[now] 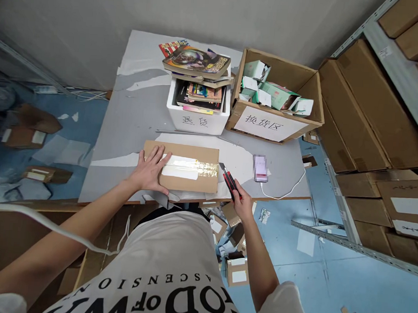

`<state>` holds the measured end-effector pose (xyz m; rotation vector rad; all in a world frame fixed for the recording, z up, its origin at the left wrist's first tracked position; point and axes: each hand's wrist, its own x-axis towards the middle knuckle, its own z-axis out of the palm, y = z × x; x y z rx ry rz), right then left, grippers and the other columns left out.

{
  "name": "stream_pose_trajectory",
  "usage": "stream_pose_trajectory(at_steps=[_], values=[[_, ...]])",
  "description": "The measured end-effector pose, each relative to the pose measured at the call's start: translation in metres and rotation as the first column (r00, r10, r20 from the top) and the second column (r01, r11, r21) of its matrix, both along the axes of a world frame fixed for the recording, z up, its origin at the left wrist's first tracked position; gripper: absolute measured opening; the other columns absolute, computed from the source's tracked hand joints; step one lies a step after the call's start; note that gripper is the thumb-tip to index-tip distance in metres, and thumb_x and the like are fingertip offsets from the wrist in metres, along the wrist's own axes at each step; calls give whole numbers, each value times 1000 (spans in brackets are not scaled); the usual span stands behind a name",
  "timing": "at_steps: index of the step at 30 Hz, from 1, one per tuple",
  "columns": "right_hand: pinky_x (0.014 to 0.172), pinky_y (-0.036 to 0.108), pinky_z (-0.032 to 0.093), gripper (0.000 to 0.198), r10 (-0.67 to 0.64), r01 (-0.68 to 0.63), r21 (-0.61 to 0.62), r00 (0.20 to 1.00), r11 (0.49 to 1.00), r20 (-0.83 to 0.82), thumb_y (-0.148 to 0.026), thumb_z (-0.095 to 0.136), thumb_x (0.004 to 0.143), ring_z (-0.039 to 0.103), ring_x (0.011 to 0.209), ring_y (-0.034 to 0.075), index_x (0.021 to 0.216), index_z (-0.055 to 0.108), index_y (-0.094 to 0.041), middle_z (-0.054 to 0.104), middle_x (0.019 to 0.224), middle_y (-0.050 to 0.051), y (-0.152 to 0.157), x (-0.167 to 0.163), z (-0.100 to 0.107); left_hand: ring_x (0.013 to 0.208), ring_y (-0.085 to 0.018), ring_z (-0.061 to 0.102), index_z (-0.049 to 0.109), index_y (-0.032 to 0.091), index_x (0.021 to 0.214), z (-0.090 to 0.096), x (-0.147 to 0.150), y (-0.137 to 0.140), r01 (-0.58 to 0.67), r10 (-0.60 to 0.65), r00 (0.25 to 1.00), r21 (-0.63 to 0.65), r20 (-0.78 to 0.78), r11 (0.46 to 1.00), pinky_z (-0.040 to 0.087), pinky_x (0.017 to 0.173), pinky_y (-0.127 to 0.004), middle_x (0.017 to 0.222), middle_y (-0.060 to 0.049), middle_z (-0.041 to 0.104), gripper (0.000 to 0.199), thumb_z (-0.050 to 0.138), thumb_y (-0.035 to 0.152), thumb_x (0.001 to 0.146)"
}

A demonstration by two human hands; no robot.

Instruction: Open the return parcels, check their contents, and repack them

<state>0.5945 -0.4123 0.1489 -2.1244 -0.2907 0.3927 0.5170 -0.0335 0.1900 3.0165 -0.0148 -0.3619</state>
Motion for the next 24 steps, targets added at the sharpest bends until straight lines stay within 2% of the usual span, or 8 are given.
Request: stream_pose_trajectory(at_steps=[4, 9, 13, 15, 20, 24], values=[[49, 28, 48, 66, 0, -1, -8, 999, 1000, -34, -56, 41, 88, 54, 51, 14, 140, 46, -14, 70, 82, 9, 3, 5, 14, 142, -48, -2, 8, 11, 151, 1, -1, -1, 6, -6, 1000, -5, 5, 1000, -1, 105, -70, 156, -24, -1, 141, 63, 83, 44], [45, 26, 44, 65, 89, -95, -61, 992, 994, -94, -56, 44, 87, 49, 47, 12, 137, 51, -14, 67, 76, 6, 5, 30, 34, 142, -47, -3, 10, 12, 152, -1, -4, -18, 47, -46, 999, -12, 26, 999, -7, 105, -69, 157, -22, -1, 134, 62, 82, 49], [41, 22, 37, 62, 194, -211, -109, 970, 971, -149, -53, 49, 87, 39, 41, 8, 138, 49, -18, 57, 62, -1, 4, 51, 39, 143, -43, 0, 9, 11, 151, -6, -5, -31, -19, 22, 998, -47, 55, 999, -7, 108, -66, 157, -21, 2, 121, 57, 77, 62], [42, 21, 35, 61, 235, -253, -115, 960, 961, -150, -51, 50, 87, 37, 41, 7, 139, 48, -19, 51, 58, -4, 1, 55, 38, 144, -42, 2, 11, 13, 152, -8, -6, -33, -55, 59, 996, -65, 60, 996, -6, 108, -65, 157, -20, 4, 117, 57, 76, 63], [43, 22, 35, 60, 297, -313, -110, 944, 943, -142, -50, 48, 88, 36, 42, 8, 139, 47, -17, 50, 55, -4, -10, 47, 38, 144, -42, 2, 10, 14, 152, -7, -9, -32, -109, 112, 993, -92, 33, 990, -5, 109, -65, 157, -20, 3, 122, 61, 75, 59], [43, 23, 37, 63, 258, -277, -85, 948, 957, -186, -50, 50, 87, 39, 42, 9, 140, 47, -17, 53, 55, -2, -15, 30, 39, 143, -44, 2, 9, 12, 152, -7, -10, -33, -121, 123, 992, -90, 15, 989, -3, 108, -67, 157, -21, 3, 125, 61, 75, 57]])
